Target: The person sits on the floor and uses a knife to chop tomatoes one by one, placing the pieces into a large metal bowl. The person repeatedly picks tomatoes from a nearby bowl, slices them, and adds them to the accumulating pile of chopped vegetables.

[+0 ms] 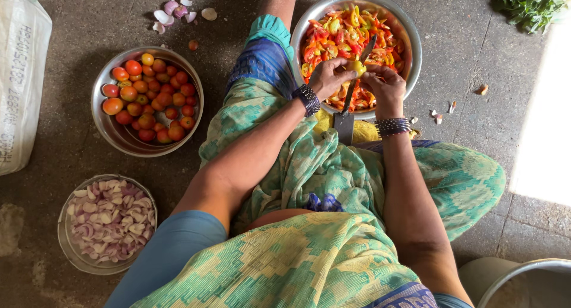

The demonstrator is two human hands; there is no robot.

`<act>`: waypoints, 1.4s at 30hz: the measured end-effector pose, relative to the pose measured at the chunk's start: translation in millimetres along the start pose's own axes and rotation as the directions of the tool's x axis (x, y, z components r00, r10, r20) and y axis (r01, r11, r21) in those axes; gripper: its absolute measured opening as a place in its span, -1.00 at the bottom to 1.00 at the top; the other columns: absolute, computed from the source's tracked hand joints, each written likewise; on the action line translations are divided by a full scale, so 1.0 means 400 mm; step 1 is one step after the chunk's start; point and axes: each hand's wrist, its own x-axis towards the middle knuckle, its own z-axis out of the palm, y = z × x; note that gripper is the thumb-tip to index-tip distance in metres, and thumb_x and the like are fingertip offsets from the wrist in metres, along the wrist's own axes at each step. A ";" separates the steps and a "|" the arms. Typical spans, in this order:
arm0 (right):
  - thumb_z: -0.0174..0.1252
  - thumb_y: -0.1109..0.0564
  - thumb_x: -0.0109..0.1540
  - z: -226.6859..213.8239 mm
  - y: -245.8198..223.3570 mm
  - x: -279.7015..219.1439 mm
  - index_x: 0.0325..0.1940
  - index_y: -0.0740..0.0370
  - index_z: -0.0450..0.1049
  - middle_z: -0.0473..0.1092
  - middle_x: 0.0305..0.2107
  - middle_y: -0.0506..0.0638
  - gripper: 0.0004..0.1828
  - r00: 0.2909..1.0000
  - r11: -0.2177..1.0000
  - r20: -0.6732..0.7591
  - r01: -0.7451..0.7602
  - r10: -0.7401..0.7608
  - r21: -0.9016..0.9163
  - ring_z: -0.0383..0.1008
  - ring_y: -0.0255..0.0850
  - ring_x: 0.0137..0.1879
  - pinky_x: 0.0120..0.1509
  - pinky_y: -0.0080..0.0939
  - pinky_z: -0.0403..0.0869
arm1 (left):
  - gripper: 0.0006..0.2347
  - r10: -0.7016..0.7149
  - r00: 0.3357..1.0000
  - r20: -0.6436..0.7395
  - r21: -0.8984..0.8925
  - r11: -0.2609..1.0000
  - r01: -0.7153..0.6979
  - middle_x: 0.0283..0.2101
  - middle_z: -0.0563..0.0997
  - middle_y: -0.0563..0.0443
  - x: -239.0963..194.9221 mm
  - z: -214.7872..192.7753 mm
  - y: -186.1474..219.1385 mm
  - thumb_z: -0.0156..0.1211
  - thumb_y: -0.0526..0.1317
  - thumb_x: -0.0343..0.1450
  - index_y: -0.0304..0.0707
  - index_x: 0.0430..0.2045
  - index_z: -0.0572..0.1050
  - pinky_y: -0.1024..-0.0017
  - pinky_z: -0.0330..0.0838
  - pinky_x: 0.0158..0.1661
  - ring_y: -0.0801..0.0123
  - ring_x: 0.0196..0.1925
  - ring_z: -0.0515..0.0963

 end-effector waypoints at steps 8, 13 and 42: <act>0.23 0.31 0.32 0.009 -0.006 0.008 -0.05 0.42 0.52 0.58 -0.25 0.13 -0.86 0.999 0.998 -0.031 -0.037 0.039 0.053 0.66 -0.15 -0.17 -0.02 -0.23 0.72 | -0.72 0.256 0.966 0.013 0.116 0.960 -0.256 -0.16 0.72 -0.10 0.028 -0.018 0.009 0.33 -0.13 0.41 -0.38 -0.16 0.59 0.41 0.53 -0.08 0.37 -0.13 0.69; 0.25 0.33 0.32 0.005 0.007 0.032 -0.04 0.40 0.55 0.57 -0.23 0.08 -0.86 0.999 0.996 -0.004 0.041 -0.041 0.076 0.64 -0.22 -0.17 -0.01 -0.26 0.68 | -0.84 0.284 0.958 0.047 0.279 0.917 -0.285 -0.24 0.66 -0.07 0.044 -0.029 0.042 0.30 -0.21 0.47 -0.35 -0.25 0.61 0.33 0.50 -0.12 0.30 -0.20 0.63; 0.30 0.31 0.24 0.015 0.064 0.043 -0.04 0.41 0.58 0.60 -0.28 0.04 -0.79 0.988 0.995 -0.156 -0.023 0.007 -0.099 0.63 -0.29 -0.24 -0.09 -0.34 0.67 | -0.87 0.160 0.956 -0.247 0.457 0.889 -0.031 -0.27 0.66 -0.10 0.084 0.021 -0.112 0.23 -0.27 0.32 -0.30 -0.34 0.59 0.35 0.56 -0.25 0.23 -0.27 0.67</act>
